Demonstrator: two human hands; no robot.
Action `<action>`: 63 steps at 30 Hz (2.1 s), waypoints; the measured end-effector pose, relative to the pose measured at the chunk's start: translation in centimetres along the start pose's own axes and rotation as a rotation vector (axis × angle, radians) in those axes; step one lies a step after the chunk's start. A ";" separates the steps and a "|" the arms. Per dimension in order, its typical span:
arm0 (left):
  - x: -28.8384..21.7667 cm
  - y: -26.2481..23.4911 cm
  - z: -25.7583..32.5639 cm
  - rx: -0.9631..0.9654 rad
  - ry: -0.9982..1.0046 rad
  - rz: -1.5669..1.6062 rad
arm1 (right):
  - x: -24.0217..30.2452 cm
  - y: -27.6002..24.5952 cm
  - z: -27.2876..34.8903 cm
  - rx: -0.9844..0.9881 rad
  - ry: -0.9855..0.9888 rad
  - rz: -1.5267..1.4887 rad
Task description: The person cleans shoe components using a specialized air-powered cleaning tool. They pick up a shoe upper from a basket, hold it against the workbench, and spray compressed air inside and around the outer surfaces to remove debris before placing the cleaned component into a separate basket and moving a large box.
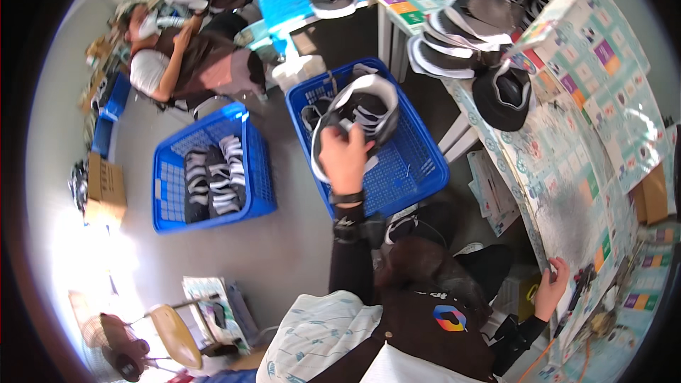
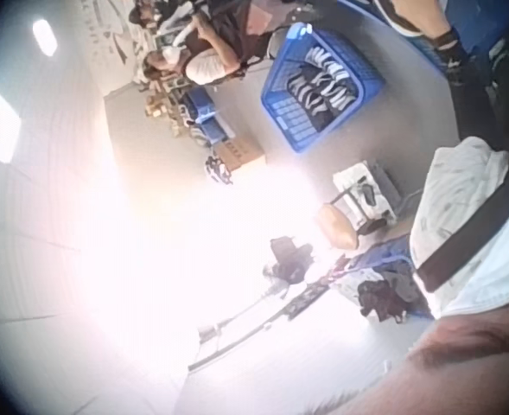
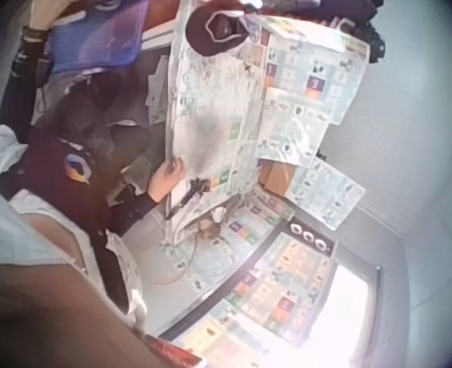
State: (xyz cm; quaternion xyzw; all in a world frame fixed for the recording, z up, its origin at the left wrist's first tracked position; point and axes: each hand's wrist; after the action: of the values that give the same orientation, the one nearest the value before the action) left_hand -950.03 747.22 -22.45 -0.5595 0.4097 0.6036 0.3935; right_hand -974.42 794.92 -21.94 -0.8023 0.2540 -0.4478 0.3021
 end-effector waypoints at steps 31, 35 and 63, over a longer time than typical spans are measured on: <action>0.6 -4.1 3.3 0.299 -0.206 0.322 | 1.6 -1.6 0.4 -0.027 -0.089 -0.046; 8.5 -7.2 1.5 0.295 -0.464 0.332 | 1.2 -0.1 0.0 -0.029 -0.085 -0.042; 19.0 -1.9 -34.4 0.073 0.767 -0.710 | 8.3 6.6 0.3 0.275 -0.192 -0.206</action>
State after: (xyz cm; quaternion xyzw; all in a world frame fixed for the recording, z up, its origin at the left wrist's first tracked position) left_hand -937.32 716.08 -42.82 -0.8306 0.3303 0.1702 0.4148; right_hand -971.19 784.82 -22.12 -0.8142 0.0772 -0.4285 0.3841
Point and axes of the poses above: each hand's wrist, its own z-axis away from the middle knuckle, its own y-axis out of the palm, x = y × z, and after that the axes turned 15 degrees about -x, right-handed
